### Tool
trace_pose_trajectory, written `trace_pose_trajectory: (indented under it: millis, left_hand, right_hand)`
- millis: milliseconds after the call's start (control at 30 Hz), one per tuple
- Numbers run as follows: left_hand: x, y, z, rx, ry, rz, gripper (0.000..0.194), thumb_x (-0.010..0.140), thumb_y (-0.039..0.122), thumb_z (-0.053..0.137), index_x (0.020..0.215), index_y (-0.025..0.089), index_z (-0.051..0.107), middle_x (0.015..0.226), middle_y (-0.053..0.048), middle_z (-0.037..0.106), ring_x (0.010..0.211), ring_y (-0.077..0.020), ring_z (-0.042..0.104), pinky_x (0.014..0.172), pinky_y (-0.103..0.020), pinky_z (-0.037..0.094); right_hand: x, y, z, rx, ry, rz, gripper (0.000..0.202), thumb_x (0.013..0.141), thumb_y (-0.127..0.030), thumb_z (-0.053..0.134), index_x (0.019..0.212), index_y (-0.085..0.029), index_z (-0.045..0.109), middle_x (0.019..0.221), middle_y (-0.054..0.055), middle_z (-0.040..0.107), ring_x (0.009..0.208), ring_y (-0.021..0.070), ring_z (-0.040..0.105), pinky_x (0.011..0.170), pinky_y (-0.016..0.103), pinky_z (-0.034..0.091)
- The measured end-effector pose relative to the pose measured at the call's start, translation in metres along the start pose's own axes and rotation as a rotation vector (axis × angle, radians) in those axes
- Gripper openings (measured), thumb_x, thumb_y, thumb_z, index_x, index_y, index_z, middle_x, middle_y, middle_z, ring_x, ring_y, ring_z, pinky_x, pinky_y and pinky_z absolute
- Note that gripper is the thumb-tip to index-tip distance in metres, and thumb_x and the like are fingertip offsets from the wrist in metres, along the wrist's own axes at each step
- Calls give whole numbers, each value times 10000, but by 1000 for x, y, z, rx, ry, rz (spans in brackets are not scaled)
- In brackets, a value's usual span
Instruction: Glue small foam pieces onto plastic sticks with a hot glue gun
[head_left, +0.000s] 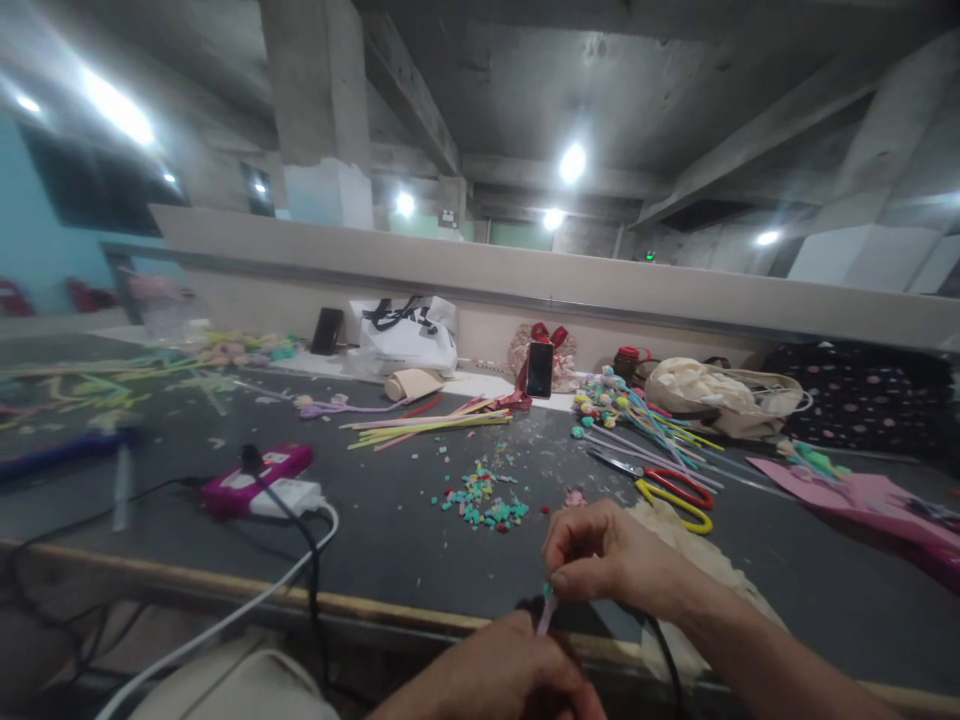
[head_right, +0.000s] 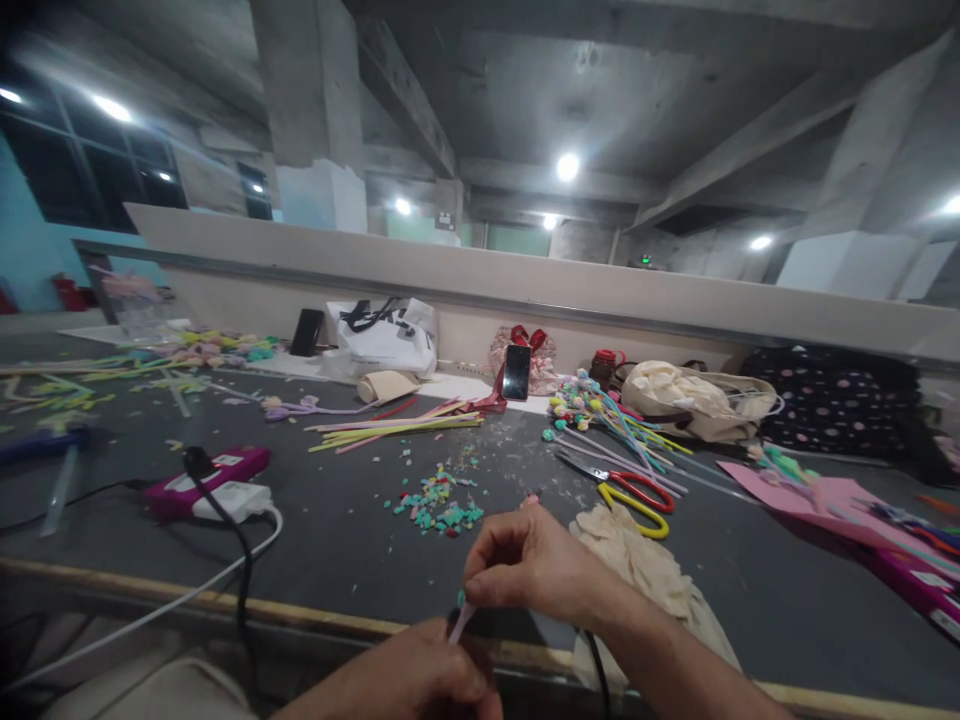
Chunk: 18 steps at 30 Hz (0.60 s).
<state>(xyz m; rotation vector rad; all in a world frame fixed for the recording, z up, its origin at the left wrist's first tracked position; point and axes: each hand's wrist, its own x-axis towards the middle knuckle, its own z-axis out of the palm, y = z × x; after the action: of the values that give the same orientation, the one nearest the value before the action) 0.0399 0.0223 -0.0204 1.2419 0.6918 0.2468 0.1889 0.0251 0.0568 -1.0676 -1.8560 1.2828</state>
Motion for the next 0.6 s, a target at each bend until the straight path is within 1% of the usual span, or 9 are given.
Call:
trace_pose_trajectory:
  millis: [33,133,200,333,467,533,600]
  left_hand:
    - [0,0,-1,4,-13,-7,190,570,162,469,617,114,646,471,32,457,385,-48,339,354,-181,176]
    - [-1,2,-8,23,-136,-48,196,567,150,486,663,114,653,512,21,491,423,-58,386,367,-178,209]
    - [0,4,-12,25,-175,-49,200,567,140,491,681,119,653,534,20,498,446,-61,402,375,-174,225]
    - [1,4,-16,30,-196,-38,208,566,130,491,698,122,652,547,21,497,463,-61,412,383,-170,239]
    - [0,5,-15,25,-202,-63,208,575,146,487,700,118,650,539,22,502,439,-58,408,373,-170,234]
    - [-2,7,-13,27,-184,-92,207,585,160,472,683,113,648,519,23,500,411,-55,399,359,-173,221]
    - [-4,11,-9,43,-139,-117,206,587,162,452,650,110,642,487,28,488,377,-53,383,344,-175,204]
  right_hand:
    - [0,-1,1,-26,7,-1,50,615,-153,602,585,-123,575,558,-44,511,498,60,431,475,174,326]
    - [0,-2,2,-146,33,-19,27,599,-127,604,577,-126,589,561,-43,522,516,65,446,485,171,331]
    - [0,-1,3,-215,40,-27,24,588,-105,602,578,-127,599,562,-43,528,519,65,450,480,167,330]
    - [1,1,2,-302,35,-35,38,584,-97,594,585,-131,611,553,-45,531,499,59,440,453,157,318]
    - [0,-1,3,-396,29,-46,47,585,-99,589,592,-135,618,557,-46,533,504,59,437,455,154,315]
    - [0,-2,2,-426,26,-42,51,588,-97,585,596,-135,617,552,-48,529,502,58,433,454,153,312]
    - [-1,-3,2,-445,23,-36,64,588,-89,578,606,-136,616,546,-51,526,497,57,431,452,151,310]
